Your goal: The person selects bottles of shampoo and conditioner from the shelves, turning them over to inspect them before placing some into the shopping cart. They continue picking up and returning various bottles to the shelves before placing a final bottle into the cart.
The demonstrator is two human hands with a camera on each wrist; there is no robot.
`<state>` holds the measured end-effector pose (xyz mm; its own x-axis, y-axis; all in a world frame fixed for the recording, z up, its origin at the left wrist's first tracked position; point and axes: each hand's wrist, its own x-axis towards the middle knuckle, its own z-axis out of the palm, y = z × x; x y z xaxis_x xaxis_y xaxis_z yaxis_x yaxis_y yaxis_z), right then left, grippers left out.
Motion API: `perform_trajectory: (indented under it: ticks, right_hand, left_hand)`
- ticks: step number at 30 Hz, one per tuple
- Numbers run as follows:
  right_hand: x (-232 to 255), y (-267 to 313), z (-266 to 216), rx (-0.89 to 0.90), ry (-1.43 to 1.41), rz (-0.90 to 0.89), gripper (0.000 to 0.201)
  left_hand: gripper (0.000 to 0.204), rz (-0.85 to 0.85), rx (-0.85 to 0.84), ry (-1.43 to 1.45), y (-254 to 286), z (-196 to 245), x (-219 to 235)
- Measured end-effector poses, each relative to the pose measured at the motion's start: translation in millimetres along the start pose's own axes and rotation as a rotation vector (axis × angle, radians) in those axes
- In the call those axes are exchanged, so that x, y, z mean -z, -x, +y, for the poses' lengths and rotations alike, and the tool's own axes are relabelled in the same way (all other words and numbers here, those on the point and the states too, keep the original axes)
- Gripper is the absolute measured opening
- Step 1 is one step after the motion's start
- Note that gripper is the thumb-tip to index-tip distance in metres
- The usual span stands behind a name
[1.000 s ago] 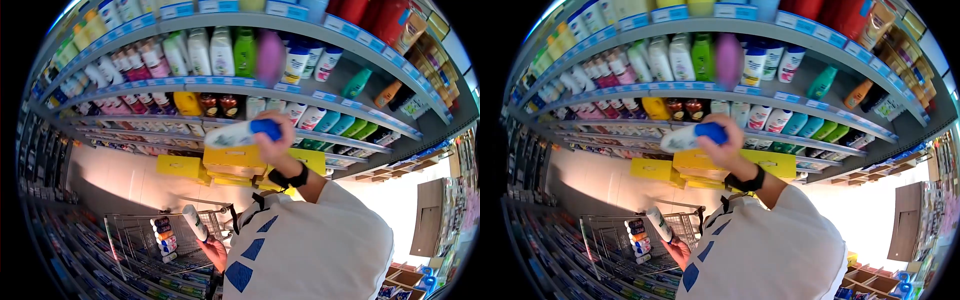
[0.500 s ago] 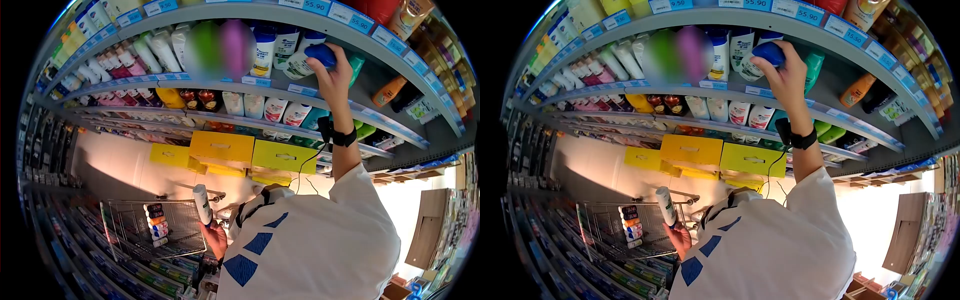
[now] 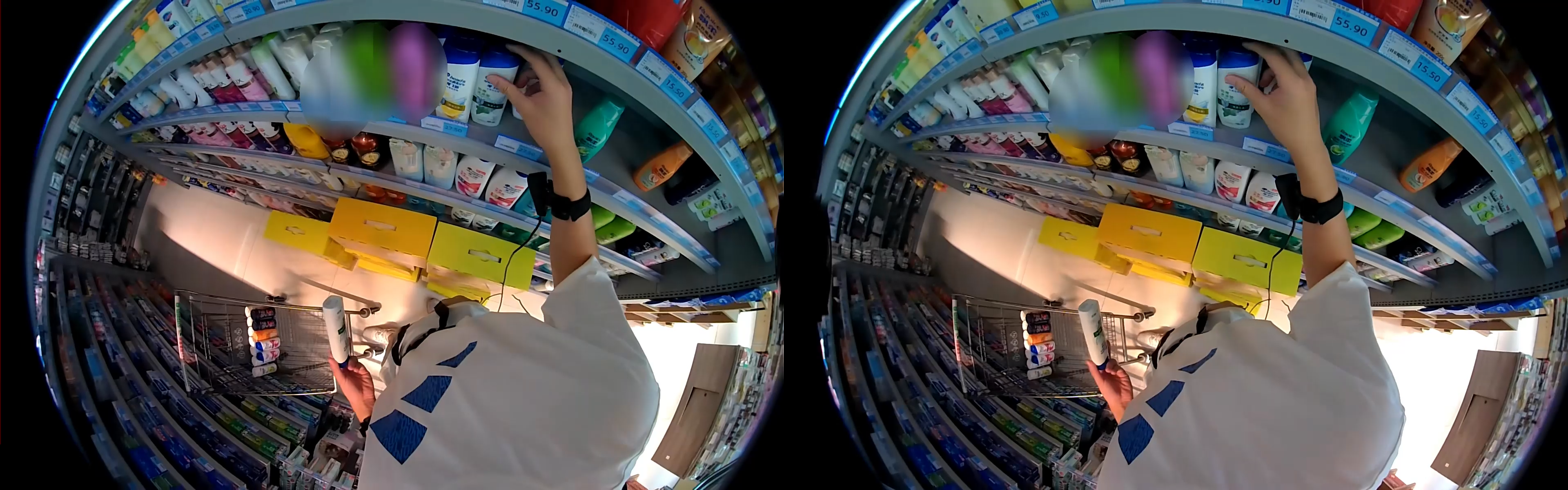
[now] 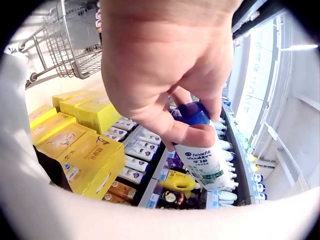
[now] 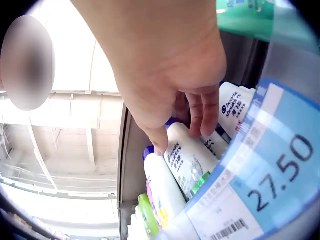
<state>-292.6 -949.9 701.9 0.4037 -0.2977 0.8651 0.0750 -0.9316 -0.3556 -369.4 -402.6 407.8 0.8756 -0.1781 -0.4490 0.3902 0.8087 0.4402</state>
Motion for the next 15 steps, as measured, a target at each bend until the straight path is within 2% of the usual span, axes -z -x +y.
perform_trajectory:
  ticks: [1,3,4,5,6,7,8,9,11,12,14,15]
  right_hand:
    - [-0.3,0.6,-4.2,0.0,-0.001,0.002,0.048]
    - [-0.3,8.8,-22.5,0.123,0.152,0.26,0.042]
    - [0.8,19.5,-32.8,0.212,0.122,0.217,0.039]
    - [1.8,36.1,-45.9,0.302,0.091,0.172,0.035]
    - [-1.5,55.7,-65.8,0.432,-0.061,0.015,0.028]
    - [-10.5,78.6,-85.4,0.438,-0.214,-0.259,0.032]
    - [-12.0,95.5,-117.8,0.349,-0.343,-0.478,0.044]
    - [-26.9,118.1,-135.4,0.526,-0.424,-0.517,0.053]
    - [-36.9,150.8,-160.2,0.589,-0.476,-0.79,0.055]
    - [-39.5,170.8,-160.0,0.581,-0.477,-0.784,0.055]
    - [-45.9,205.7,-154.6,0.582,-0.197,-1.05,0.05]
    - [-47.4,206.5,-156.9,0.463,-0.151,-1.173,0.04]
  left_hand:
    - [0.045,0.002,-0.019,-0.046,-1.1,1.5,-2.3]
    - [0.049,-0.009,-0.051,-0.13,-5.4,4.4,-12.4]
    - [0.054,-0.018,-0.083,-0.214,-8.2,5.9,-23.4]
    - [0.051,0.047,-0.105,-0.263,-5.7,4.8,-48.5]
    - [0.051,0.048,-0.109,-0.264,-9.3,5.6,-60.6]
    - [0.049,0.003,-0.079,-0.356,-12.6,6.9,-69.4]
    - [0.047,-0.043,-0.047,-0.449,-16.6,7.1,-78.2]
    - [0.044,-0.065,-0.023,-0.521,-21.5,5.2,-88.0]
    - [0.039,-0.087,0.025,-0.588,-28.3,-1.2,-105.9]
    - [0.037,-0.126,0.063,-0.613,-30.9,-2.9,-113.9]
    - [0.035,-0.182,0.121,-0.685,-32.0,-5.2,-123.8]
    - [0.038,-0.222,0.124,-0.745,-32.2,-5.4,-124.5]
